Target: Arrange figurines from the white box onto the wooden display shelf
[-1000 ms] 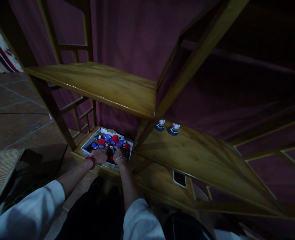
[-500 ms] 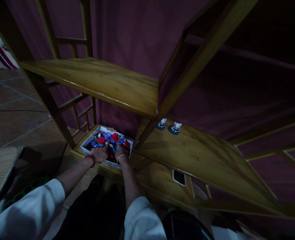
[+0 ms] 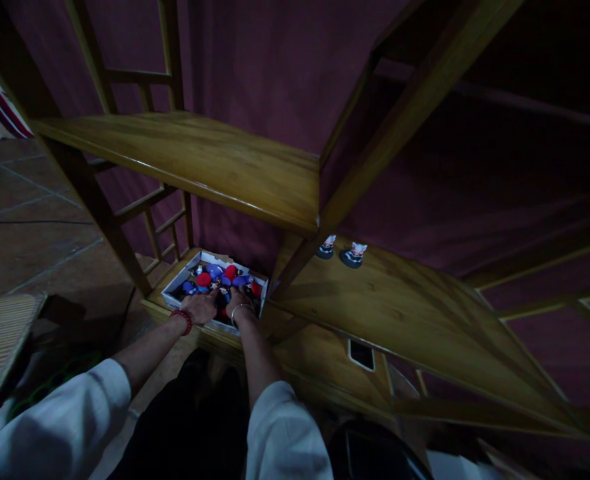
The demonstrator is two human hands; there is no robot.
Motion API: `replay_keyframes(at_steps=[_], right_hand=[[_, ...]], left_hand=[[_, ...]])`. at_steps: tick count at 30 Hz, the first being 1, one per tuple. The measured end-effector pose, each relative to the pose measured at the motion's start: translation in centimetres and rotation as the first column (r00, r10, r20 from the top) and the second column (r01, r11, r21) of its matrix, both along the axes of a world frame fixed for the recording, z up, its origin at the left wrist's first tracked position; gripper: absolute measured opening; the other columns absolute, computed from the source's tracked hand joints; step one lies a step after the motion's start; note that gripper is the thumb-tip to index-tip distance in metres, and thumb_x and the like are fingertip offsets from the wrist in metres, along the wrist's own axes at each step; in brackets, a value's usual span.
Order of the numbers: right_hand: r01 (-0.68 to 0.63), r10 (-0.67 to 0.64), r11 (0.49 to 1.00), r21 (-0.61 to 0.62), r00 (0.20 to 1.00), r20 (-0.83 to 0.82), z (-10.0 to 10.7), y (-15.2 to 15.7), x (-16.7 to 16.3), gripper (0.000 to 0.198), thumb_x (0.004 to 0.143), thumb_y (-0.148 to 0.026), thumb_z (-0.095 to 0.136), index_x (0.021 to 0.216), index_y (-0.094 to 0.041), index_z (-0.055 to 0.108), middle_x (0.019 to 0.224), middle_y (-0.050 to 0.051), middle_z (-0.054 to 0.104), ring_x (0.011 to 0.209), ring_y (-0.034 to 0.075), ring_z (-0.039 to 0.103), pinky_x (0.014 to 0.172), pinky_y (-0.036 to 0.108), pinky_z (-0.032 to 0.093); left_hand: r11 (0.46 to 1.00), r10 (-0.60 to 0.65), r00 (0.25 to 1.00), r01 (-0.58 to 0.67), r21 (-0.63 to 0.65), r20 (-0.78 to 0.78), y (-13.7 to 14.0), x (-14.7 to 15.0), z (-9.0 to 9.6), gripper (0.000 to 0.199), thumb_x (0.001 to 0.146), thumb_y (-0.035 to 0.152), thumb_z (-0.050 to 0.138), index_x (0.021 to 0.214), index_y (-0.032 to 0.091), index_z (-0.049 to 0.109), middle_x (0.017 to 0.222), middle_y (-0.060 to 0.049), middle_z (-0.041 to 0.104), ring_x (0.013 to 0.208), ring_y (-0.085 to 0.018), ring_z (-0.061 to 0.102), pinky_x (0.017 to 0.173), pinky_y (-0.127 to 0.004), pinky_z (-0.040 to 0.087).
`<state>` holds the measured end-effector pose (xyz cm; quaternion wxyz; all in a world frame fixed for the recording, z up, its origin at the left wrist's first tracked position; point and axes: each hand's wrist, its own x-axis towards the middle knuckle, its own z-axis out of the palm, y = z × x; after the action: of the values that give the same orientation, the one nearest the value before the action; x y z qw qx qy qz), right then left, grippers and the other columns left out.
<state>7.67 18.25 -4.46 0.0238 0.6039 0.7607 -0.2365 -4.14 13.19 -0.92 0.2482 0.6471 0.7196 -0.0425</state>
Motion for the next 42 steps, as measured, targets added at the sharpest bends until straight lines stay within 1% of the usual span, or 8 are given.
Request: replay_keyframes(at_steps=[7,12,17,21,25,29,38,42], right_hand=[[0.004,-0.005,1.000,0.030,1.000,0.007,0.2,-0.1,-0.2,0.048,0.072,-0.015,0.049,0.119,-0.024,0.045,0.125,0.006,0.044,0.112,0.019,0.044,0.092,0.029,0.035],[0.040,-0.042,0.997,0.072,0.999,0.017,0.4,0.0,-0.1,0.052,0.069,-0.017,0.056,0.118,-0.027,0.045,0.123,0.004,0.043,0.110,0.019,0.045,0.089,0.028,0.036],[0.057,-0.057,0.995,0.084,0.998,0.003,0.4,0.0,0.1,0.036,0.068,-0.019,0.057,0.103,-0.026,0.057,0.110,0.005,0.050,0.090,0.017,0.055,0.079,0.026,0.042],[0.089,-0.084,0.991,0.097,0.995,-0.051,0.2,0.0,0.4,0.022,0.070,-0.018,0.055,0.089,-0.027,0.061,0.100,0.002,0.054,0.075,0.013,0.058,0.070,0.025,0.044],[0.111,-0.097,0.989,0.094,0.985,-0.140,0.1,0.1,0.6,0.015,0.071,-0.023,0.056,0.085,-0.027,0.061,0.091,-0.002,0.058,0.076,0.012,0.058,0.071,0.024,0.044],[0.135,-0.122,0.988,0.078,0.981,-0.152,0.6,0.1,0.8,0.015,0.074,-0.026,0.055,0.088,-0.028,0.059,0.087,-0.003,0.062,0.078,0.014,0.058,0.072,0.025,0.044],[0.183,-0.171,0.981,0.063,0.972,-0.159,1.6,-0.6,1.2,0.019,0.078,-0.023,0.047,0.095,-0.021,0.055,0.088,0.002,0.064,0.085,0.016,0.059,0.075,0.026,0.041],[0.207,-0.191,0.974,0.090,0.969,-0.158,1.8,-1.1,1.4,0.023,0.078,-0.020,0.046,0.099,-0.017,0.053,0.096,0.007,0.062,0.094,0.019,0.055,0.082,0.028,0.038]], left_hand=[[1.000,0.005,1.000,-0.005,-0.006,0.001,0.0,0.0,0.2,0.053,0.077,0.027,0.033,0.128,0.017,0.032,0.118,-0.015,0.052,0.105,-0.030,0.049,0.082,-0.042,0.039],[1.000,0.009,1.000,-0.009,-0.006,0.006,0.0,0.0,0.3,0.050,0.077,0.027,0.032,0.126,0.018,0.035,0.118,-0.014,0.053,0.104,-0.030,0.051,0.081,-0.041,0.039],[1.000,0.014,1.000,-0.014,-0.008,0.008,0.0,0.1,0.4,0.048,0.078,0.027,0.032,0.125,0.019,0.035,0.114,-0.014,0.055,0.101,-0.030,0.052,0.079,-0.042,0.040],[1.000,0.017,1.000,-0.017,-0.013,0.010,0.0,0.1,0.5,0.048,0.077,0.027,0.033,0.125,0.018,0.036,0.112,-0.014,0.056,0.102,-0.030,0.052,0.080,-0.042,0.040],[1.000,0.013,1.000,-0.013,-0.003,0.016,0.0,0.1,0.5,0.048,0.077,0.026,0.034,0.124,0.018,0.037,0.116,-0.014,0.054,0.104,-0.029,0.051,0.082,-0.042,0.039],[1.000,0.004,1.000,-0.005,0.005,0.023,0.0,0.0,0.4,0.047,0.077,0.028,0.033,0.123,0.018,0.039,0.115,-0.013,0.055,0.102,-0.030,0.053,0.082,-0.043,0.040],[1.000,0.000,0.999,-0.001,0.030,0.044,-0.2,-0.3,0.0,0.046,0.076,0.027,0.037,0.121,0.023,0.041,0.113,-0.010,0.057,0.098,-0.028,0.056,0.080,-0.041,0.041],[0.998,0.000,0.998,-0.004,0.060,0.065,-0.2,-0.5,0.1,0.045,0.076,0.025,0.036,0.121,0.026,0.041,0.112,-0.008,0.059,0.099,-0.027,0.056,0.081,-0.041,0.041]])
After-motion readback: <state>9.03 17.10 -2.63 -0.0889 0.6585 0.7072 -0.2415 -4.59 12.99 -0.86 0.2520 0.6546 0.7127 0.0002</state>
